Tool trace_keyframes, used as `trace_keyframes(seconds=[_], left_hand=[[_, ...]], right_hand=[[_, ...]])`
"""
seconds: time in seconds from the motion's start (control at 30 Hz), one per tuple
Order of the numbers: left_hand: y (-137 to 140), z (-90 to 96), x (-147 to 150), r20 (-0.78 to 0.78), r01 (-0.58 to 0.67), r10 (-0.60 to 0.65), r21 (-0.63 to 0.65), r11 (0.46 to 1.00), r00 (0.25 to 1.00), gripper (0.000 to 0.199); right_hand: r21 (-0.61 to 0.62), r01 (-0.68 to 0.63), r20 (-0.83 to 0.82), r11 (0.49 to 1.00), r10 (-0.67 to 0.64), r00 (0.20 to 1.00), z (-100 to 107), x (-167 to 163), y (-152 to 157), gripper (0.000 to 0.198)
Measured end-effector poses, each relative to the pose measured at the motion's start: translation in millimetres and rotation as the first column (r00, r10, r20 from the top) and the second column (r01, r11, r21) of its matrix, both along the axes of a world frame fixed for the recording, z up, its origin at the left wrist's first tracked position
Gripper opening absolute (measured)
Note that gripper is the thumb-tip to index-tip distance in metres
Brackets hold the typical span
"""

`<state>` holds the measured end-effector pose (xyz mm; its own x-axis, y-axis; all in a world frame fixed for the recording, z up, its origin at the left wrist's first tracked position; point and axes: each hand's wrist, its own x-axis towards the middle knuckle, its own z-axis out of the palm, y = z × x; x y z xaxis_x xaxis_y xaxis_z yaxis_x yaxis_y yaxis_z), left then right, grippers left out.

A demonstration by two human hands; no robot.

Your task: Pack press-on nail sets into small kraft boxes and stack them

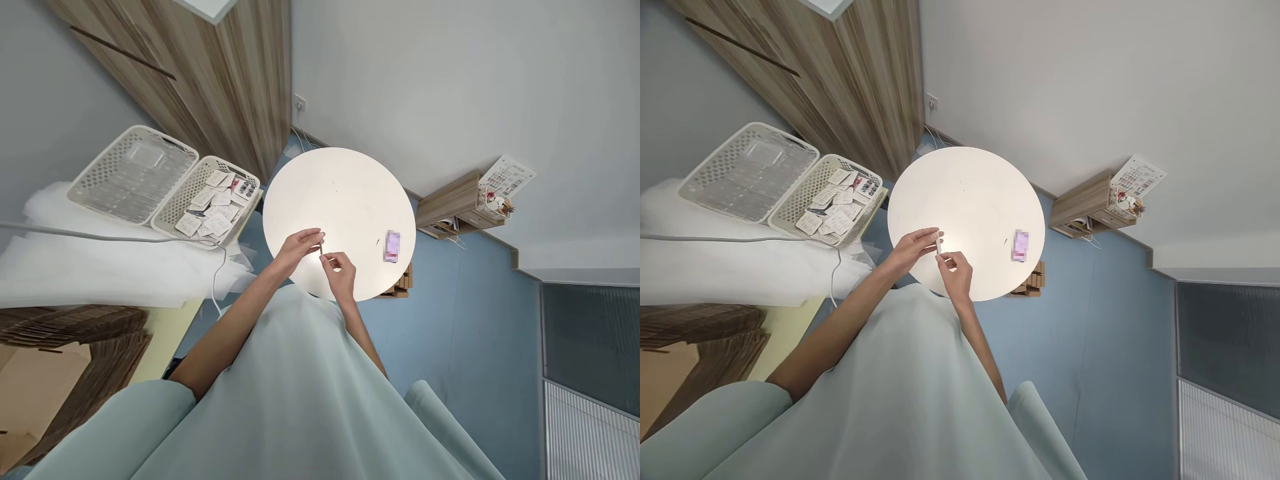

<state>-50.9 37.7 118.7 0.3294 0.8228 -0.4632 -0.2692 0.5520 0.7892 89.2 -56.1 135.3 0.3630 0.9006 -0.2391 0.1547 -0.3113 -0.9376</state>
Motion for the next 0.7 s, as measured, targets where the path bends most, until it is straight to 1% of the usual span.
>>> trace_keyframes(seconds=[0.07,0.17,0.23,0.33,0.4,0.47,0.6,0.7], left_hand=[[2.8,-4.3,-3.3,-0.040,-0.023,0.024,0.022,0.999,0.999,0.059],[5.8,-11.1,-5.3,-0.116,-0.033,0.035,0.024,0.999,0.993,0.055],[5.5,-13.1,-1.8,-0.140,-0.016,0.017,0.011,1.000,0.990,0.054],[1.2,-12.2,11.3,-0.128,0.001,-0.001,-0.004,1.000,0.992,0.052],[-3.9,-10.9,23.5,-0.086,0.008,-0.009,-0.016,1.000,0.996,0.051],[-10.8,-10.0,37.2,-0.002,0.012,-0.012,-0.036,0.999,1.000,0.051],[-28.7,-8.7,64.8,0.216,0.051,-0.037,-0.061,0.997,0.976,0.058],[-41.3,-7.4,81.8,0.285,0.111,-0.093,-0.048,0.993,0.954,0.060]], right_hand=[[-0.002,0.069,-0.041,0.998,-0.069,0.997,-2.5,3.7,0.9,0.028],[-0.038,0.149,-0.183,0.988,-0.153,0.971,-5.5,17.4,2.1,0.033],[-0.064,0.155,-0.286,0.986,-0.167,0.944,-6.7,29.7,1.7,0.035],[-0.090,0.152,-0.384,0.984,-0.175,0.907,-8.7,49.4,-1.8,0.034],[-0.109,0.147,-0.444,0.983,-0.181,0.877,-10.8,62.4,-5.6,0.033],[-0.134,0.125,-0.521,0.983,-0.177,0.835,-13.3,74.8,-9.8,0.034],[-0.211,0.028,-0.651,0.977,-0.162,0.742,-17.6,96.6,-18.1,0.034],[-0.268,-0.040,-0.689,0.963,-0.163,0.706,-20.2,109.0,-25.4,0.036]])
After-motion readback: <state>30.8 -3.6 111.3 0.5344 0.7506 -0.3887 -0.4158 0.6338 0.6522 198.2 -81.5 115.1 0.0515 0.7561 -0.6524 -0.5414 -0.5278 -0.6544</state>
